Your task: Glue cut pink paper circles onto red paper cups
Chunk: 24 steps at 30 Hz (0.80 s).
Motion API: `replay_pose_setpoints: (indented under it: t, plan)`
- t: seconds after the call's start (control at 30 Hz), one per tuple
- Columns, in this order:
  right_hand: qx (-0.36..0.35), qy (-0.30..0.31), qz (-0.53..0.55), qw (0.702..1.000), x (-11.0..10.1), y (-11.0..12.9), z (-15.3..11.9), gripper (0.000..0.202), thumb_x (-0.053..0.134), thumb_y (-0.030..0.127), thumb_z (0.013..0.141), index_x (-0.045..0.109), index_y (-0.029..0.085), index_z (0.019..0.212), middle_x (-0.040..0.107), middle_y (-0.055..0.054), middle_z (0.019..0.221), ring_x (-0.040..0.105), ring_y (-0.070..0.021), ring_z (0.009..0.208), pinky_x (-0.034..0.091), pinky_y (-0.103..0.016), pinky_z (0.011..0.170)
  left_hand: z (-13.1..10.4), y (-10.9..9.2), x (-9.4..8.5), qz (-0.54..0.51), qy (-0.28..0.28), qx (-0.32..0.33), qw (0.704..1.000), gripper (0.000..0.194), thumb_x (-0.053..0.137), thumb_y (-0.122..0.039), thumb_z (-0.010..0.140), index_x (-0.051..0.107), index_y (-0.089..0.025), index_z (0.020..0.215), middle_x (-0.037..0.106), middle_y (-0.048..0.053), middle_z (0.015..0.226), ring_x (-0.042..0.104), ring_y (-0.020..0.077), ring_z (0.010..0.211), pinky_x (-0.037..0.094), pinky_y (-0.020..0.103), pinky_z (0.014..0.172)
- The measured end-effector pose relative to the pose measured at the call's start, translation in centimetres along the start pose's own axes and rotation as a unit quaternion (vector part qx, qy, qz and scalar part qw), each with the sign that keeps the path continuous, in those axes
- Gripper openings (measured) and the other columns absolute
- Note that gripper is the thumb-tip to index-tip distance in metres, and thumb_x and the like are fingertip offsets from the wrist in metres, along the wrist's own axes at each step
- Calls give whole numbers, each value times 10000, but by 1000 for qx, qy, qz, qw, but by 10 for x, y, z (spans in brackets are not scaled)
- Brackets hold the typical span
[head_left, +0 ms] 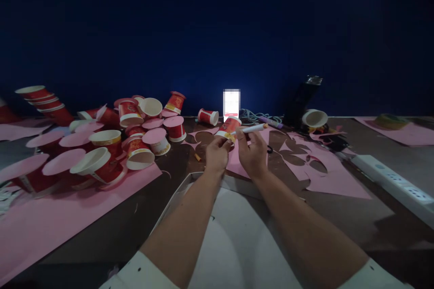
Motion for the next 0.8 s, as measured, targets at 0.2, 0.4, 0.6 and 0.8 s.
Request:
replay_pose_setpoints:
  t: [0.2,0.4,0.6,0.8]
  plan:
    - [9,-28,26,999,-5,5,1,227,479,340,912,648,190,898,677,-71,850,620,-189,783,479,-337,746,-2,0,1,-92,-4,-60,994,154,705,-166,633,561,-131,594,552,-25,594,535,51,562,453,174,595]
    - [23,-31,32,999,-5,4,1,230,449,336,922,629,195,930,662,-76,898,613,-200,824,471,-350,768,-6,-3,1,-193,-7,-115,974,177,724,-114,635,550,-128,659,574,-19,646,560,53,599,484,199,672]
    - [-8,-21,16,1000,1,-2,-1,213,484,329,908,628,185,850,665,-75,835,611,-194,803,470,-335,758,-8,-5,3,-189,-12,-122,974,148,713,-106,656,566,-123,667,589,-15,645,567,55,593,493,203,672]
    - [7,-11,0,1000,1,-3,0,223,489,338,907,641,183,857,670,-67,819,612,-183,759,479,-326,731,-7,-5,3,-181,-12,-116,977,165,729,-120,651,565,-125,664,592,-14,651,572,56,589,496,210,675]
Point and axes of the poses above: each hand's wrist, its own z-axis towards the middle knuckle, its own x-axis out of the palm, y = z × x, the point moved 4 cm from there along z, towards the middle knuckle
